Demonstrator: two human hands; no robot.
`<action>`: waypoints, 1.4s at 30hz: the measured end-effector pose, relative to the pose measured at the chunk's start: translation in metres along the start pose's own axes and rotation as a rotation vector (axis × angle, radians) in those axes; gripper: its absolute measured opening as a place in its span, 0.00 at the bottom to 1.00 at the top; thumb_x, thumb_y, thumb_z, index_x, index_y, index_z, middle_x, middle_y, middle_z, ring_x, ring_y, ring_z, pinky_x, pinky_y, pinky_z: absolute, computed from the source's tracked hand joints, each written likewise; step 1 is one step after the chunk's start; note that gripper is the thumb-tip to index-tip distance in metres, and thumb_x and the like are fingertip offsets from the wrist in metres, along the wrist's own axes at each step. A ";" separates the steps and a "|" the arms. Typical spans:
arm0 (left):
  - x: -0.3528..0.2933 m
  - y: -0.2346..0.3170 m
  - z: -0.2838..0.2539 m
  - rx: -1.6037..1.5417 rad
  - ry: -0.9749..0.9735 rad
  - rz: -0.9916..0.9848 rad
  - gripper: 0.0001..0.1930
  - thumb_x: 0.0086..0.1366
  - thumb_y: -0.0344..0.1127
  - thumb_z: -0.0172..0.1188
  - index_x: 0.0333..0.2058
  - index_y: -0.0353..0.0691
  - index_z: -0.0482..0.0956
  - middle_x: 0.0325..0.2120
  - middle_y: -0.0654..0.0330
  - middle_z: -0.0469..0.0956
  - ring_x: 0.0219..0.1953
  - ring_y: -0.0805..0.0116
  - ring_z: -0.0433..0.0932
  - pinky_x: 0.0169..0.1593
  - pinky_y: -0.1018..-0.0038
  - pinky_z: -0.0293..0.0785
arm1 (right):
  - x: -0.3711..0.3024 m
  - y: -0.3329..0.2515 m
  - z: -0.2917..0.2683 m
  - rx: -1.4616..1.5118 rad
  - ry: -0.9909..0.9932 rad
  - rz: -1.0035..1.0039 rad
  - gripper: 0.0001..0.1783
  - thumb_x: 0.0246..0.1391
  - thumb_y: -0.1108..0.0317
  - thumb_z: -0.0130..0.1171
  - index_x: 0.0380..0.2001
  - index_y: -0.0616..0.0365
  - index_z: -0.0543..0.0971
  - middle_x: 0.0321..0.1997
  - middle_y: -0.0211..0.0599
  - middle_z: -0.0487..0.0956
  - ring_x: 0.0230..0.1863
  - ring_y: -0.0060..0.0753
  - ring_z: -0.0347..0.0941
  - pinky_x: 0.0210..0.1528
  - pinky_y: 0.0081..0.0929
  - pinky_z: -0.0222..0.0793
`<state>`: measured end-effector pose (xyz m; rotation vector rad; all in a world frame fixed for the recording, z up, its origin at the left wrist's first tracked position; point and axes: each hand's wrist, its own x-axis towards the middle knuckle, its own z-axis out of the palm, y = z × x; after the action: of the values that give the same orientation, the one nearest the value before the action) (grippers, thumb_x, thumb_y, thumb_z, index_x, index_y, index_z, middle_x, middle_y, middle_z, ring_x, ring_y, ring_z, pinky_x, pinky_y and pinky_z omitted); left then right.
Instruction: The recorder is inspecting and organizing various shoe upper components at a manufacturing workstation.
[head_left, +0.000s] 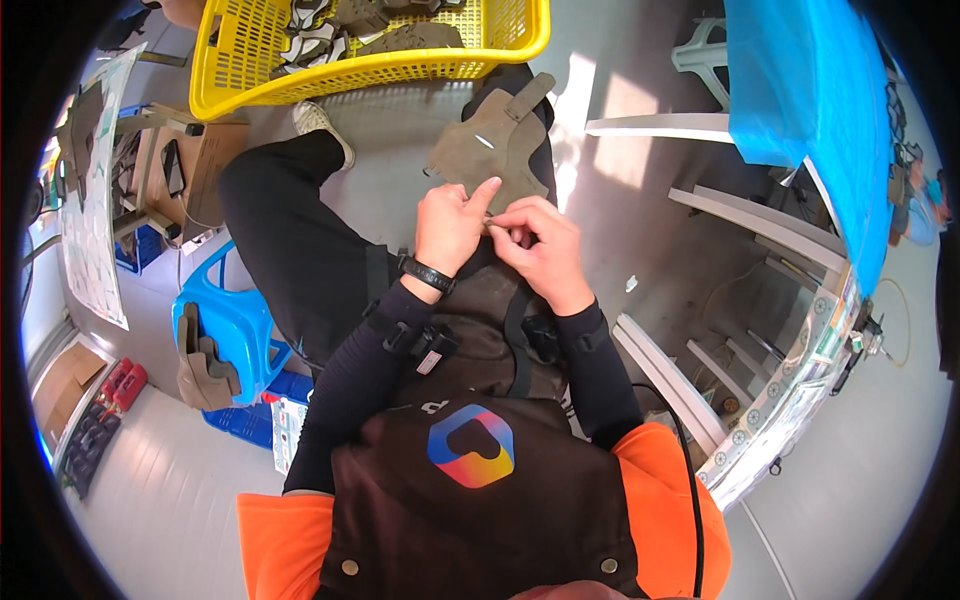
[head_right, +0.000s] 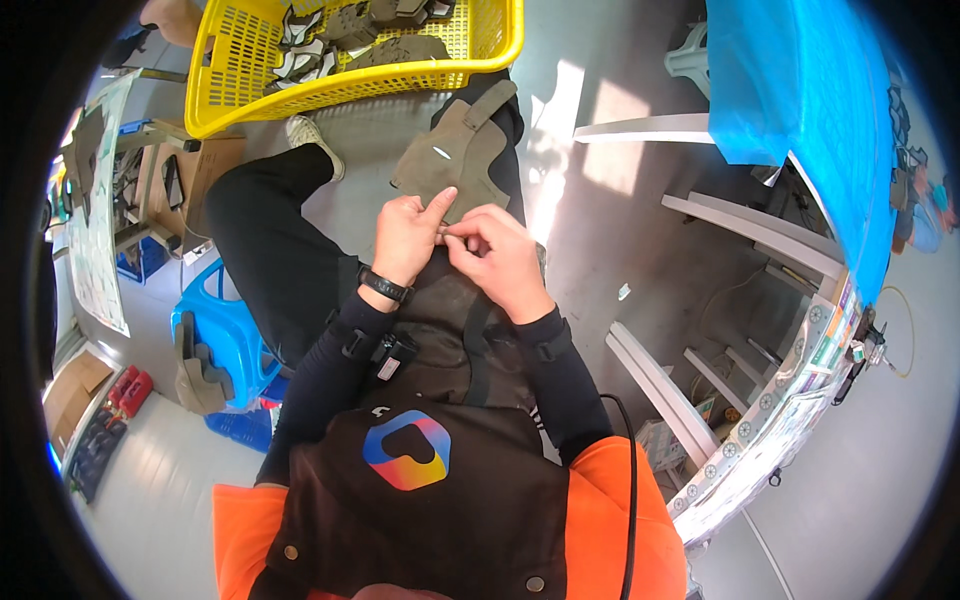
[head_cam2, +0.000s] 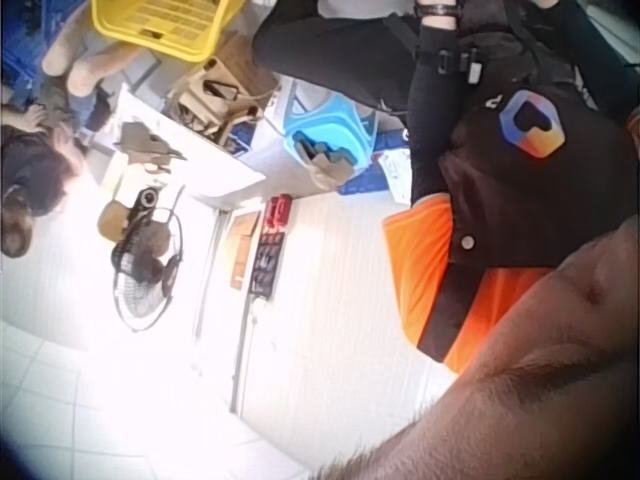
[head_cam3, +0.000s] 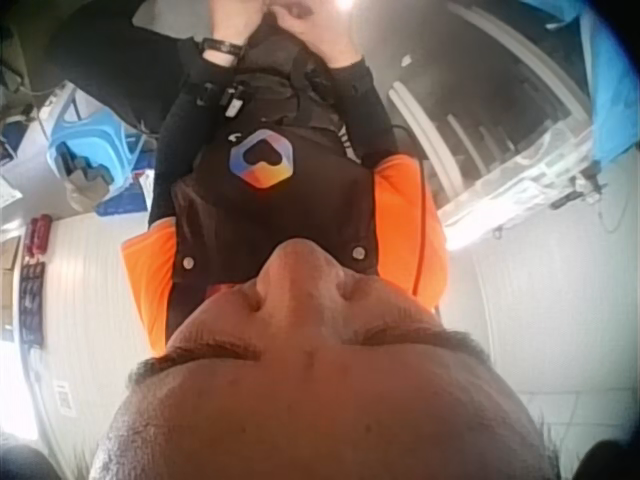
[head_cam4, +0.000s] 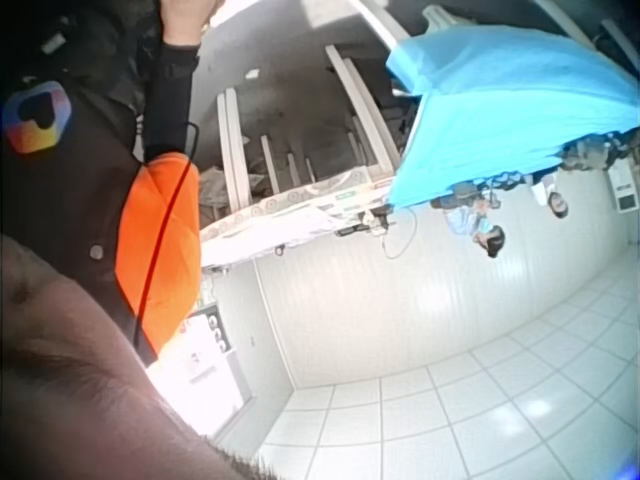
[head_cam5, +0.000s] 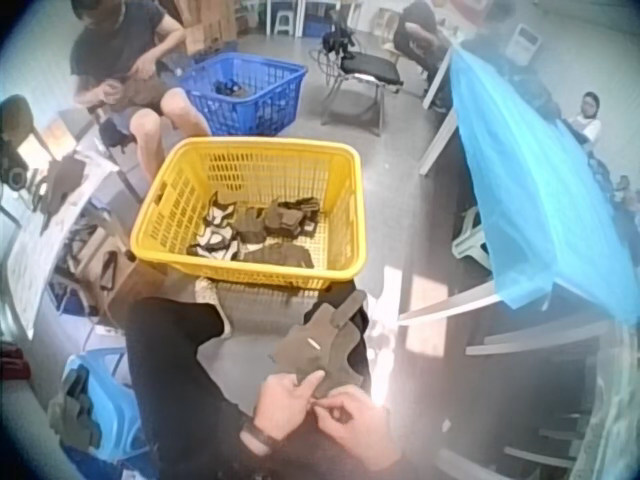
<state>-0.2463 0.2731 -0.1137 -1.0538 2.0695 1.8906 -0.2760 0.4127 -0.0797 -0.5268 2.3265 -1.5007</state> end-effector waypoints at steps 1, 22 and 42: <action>-0.003 0.005 0.001 -0.051 -0.017 -0.023 0.25 0.61 0.39 0.66 0.14 0.40 0.60 0.13 0.63 0.70 0.18 0.74 0.78 0.17 0.79 0.71 | -0.001 0.003 0.000 0.089 0.091 0.028 0.07 0.43 0.78 0.66 0.28 0.61 0.79 0.31 0.31 0.76 0.22 0.19 0.68 0.26 0.18 0.67; -0.003 0.007 0.002 -0.179 -0.037 -0.010 0.26 0.62 0.44 0.64 0.13 0.34 0.64 0.11 0.55 0.75 0.20 0.65 0.83 0.20 0.76 0.74 | 0.006 0.007 0.000 0.087 0.155 0.028 0.06 0.45 0.77 0.65 0.30 0.62 0.80 0.32 0.30 0.76 0.23 0.16 0.68 0.26 0.17 0.66; -0.004 0.009 0.002 -0.150 -0.011 -0.038 0.25 0.61 0.40 0.66 0.14 0.39 0.60 0.12 0.62 0.70 0.18 0.73 0.79 0.18 0.77 0.74 | 0.004 0.007 0.000 0.040 0.081 0.015 0.06 0.46 0.78 0.65 0.30 0.62 0.79 0.33 0.31 0.75 0.23 0.18 0.68 0.27 0.18 0.67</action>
<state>-0.2499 0.2764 -0.1046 -1.1035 1.9125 2.0547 -0.2802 0.4137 -0.0864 -0.4455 2.3507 -1.5859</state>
